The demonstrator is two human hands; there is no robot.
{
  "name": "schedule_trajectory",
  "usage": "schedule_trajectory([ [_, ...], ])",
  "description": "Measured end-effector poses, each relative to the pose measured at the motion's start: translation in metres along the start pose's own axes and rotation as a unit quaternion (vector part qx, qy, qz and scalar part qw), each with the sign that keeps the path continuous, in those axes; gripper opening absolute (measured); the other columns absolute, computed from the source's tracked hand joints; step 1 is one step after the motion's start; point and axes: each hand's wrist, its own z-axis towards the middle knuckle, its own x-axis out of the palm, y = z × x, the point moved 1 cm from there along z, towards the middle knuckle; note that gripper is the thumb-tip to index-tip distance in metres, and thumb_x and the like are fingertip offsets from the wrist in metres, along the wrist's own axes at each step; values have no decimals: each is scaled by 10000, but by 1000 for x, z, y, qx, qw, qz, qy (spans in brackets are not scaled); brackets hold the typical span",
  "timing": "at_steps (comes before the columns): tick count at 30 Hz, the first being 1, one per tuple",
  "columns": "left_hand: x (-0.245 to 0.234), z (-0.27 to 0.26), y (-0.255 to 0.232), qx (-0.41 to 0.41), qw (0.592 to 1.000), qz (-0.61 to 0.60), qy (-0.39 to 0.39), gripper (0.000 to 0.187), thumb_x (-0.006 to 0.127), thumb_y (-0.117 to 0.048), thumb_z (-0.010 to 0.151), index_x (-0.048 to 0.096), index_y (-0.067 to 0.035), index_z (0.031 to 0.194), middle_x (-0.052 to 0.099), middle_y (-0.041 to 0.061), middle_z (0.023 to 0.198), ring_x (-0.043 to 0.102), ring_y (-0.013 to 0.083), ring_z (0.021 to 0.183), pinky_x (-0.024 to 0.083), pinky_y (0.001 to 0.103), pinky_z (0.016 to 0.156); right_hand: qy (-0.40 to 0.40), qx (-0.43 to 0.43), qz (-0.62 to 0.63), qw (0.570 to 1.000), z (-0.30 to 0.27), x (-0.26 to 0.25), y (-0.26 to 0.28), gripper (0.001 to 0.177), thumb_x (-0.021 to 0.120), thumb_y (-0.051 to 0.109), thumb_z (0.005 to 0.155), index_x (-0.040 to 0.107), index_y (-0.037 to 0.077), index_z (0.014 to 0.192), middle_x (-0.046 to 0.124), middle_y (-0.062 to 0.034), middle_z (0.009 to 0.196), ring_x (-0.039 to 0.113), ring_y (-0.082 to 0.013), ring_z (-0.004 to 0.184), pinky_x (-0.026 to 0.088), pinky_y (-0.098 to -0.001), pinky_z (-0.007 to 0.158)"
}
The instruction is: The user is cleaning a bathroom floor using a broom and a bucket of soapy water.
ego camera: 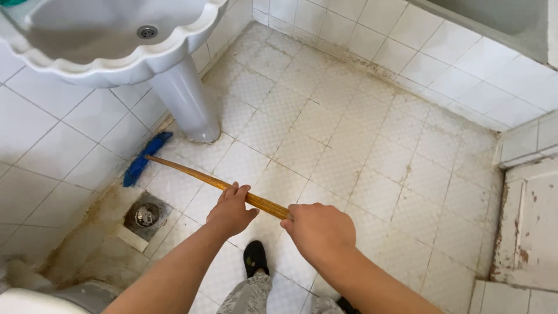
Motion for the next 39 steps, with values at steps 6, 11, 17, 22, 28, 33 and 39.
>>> schedule_trajectory([
  [6,20,2,-1,25,999,16,28,738,706,-450,909,373,-255,1538,185,77,1695,147,291,1582,289,417,1250,56,53,27,997,-16,4,-9,286,565,506,979,724,276,1038,734,17,882,707,-217,865,557,-425,712],
  [11,30,-29,-30,45,996,51,55,673,696,-538,898,469,-286,1479,230,69,1692,145,334,1586,257,527,1260,101,118,64,986,-46,13,-42,299,584,568,942,730,377,1119,745,51,956,701,-184,957,561,-411,809],
  [17,91,-72,-93,104,986,48,118,595,693,-585,876,531,-335,1392,238,33,1693,68,369,1600,174,683,1231,122,209,72,968,-115,24,-116,357,591,626,896,727,476,1190,742,94,974,700,-156,1004,564,-381,870],
  [22,146,-138,-147,159,975,50,149,517,663,-579,902,553,-328,1340,290,40,1663,56,404,1591,127,707,1231,158,281,80,943,-200,37,-169,383,579,661,880,741,491,1182,742,101,985,699,-135,1034,556,-362,900],
  [28,203,-214,-202,209,956,32,203,542,654,-584,907,501,-336,1364,354,-2,1594,10,425,1585,87,700,1234,132,340,83,927,-298,60,-227,437,622,685,828,753,477,1189,774,84,1043,709,-145,1081,559,-362,942],
  [33,234,-271,-252,248,939,26,235,556,633,-613,904,511,-325,1365,346,-2,1585,40,405,1571,64,716,1214,96,384,72,915,-370,75,-279,497,674,713,789,805,426,1174,794,92,1087,719,-145,1072,555,-349,947],
  [39,242,-325,-285,351,914,-4,205,537,653,-604,852,603,-288,1283,503,41,1414,353,315,1379,243,616,1137,104,449,79,884,-427,65,-295,515,725,698,812,856,320,1136,784,7,829,695,-143,762,541,-310,752],
])
